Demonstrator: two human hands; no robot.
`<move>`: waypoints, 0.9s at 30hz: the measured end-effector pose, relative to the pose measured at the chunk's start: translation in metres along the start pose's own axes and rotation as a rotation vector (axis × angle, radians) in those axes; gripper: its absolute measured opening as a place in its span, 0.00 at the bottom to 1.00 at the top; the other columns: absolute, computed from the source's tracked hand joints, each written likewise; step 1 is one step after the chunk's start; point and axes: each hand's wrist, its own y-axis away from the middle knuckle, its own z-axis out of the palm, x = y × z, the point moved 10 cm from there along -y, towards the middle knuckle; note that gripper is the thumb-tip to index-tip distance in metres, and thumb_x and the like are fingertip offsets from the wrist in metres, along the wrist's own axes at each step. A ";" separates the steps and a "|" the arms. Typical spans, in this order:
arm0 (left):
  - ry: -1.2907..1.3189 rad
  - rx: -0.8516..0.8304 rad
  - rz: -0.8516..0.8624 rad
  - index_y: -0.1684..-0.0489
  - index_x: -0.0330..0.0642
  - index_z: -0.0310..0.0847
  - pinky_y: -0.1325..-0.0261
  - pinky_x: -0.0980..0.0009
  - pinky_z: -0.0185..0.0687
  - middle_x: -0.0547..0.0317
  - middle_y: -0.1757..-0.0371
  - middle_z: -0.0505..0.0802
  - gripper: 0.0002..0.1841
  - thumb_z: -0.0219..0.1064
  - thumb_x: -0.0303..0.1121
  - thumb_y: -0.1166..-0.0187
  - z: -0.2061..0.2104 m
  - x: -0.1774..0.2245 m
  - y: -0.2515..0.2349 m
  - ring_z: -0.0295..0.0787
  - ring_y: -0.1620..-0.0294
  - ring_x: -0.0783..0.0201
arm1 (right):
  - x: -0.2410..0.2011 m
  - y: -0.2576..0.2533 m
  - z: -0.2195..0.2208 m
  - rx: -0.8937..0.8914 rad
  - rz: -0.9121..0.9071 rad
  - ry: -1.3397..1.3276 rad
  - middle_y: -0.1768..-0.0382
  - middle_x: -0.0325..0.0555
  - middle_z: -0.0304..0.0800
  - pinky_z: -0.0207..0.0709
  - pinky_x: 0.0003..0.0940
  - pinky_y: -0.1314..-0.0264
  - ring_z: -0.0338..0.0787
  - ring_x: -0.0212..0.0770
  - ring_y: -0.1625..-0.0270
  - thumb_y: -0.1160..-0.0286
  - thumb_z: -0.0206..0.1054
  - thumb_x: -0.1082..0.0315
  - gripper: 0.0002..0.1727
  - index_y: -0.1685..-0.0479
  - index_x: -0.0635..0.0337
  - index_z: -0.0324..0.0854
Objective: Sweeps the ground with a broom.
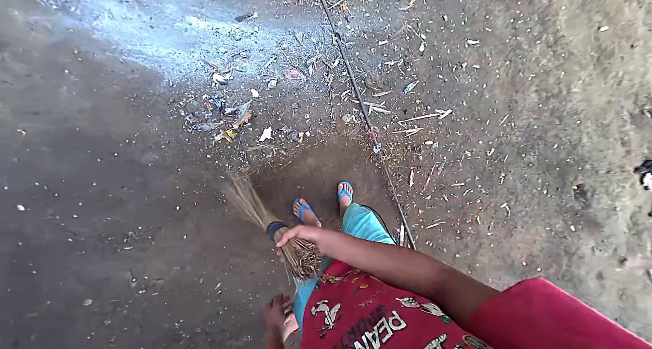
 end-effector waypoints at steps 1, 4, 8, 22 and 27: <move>0.005 0.025 -0.011 0.25 0.25 0.70 0.46 0.49 0.80 0.31 0.38 0.87 0.24 0.45 0.39 0.04 -0.013 0.000 0.001 0.87 0.48 0.47 | -0.004 -0.008 0.005 -0.030 0.026 0.076 0.66 0.42 0.85 0.83 0.32 0.60 0.86 0.34 0.66 0.15 0.54 0.66 0.08 0.50 0.58 0.76; 0.003 0.067 0.015 0.23 0.29 0.69 0.46 0.46 0.80 0.34 0.35 0.87 0.25 0.46 0.42 0.05 -0.046 0.026 0.008 0.87 0.44 0.45 | -0.026 -0.012 -0.012 -0.085 0.021 0.160 0.66 0.44 0.87 0.84 0.34 0.60 0.87 0.36 0.67 0.13 0.51 0.66 0.11 0.51 0.60 0.78; 0.007 0.090 0.253 0.25 0.31 0.71 0.55 0.53 0.82 0.38 0.39 0.89 0.23 0.46 0.41 0.04 -0.066 0.107 0.008 0.89 0.55 0.52 | -0.043 0.017 -0.105 0.002 -0.064 -0.036 0.67 0.43 0.88 0.87 0.34 0.62 0.90 0.37 0.67 0.13 0.49 0.62 0.13 0.52 0.57 0.78; -0.097 -0.058 0.254 0.26 0.33 0.72 0.55 0.55 0.82 0.41 0.41 0.91 0.21 0.44 0.37 0.04 -0.025 0.142 -0.005 0.90 0.53 0.52 | -0.036 0.179 -0.287 1.423 -0.544 -0.374 0.29 0.67 0.76 0.82 0.58 0.38 0.84 0.60 0.33 0.44 0.82 0.75 0.58 0.10 0.61 0.45; -0.162 -0.068 0.088 0.28 0.26 0.73 0.47 0.47 0.79 0.34 0.38 0.88 0.23 0.45 0.39 0.03 -0.033 0.085 -0.013 0.87 0.47 0.46 | -0.026 0.119 -0.192 0.964 -0.481 -0.268 0.51 0.57 0.86 0.88 0.46 0.53 0.91 0.48 0.54 0.36 0.75 0.76 0.40 0.21 0.61 0.60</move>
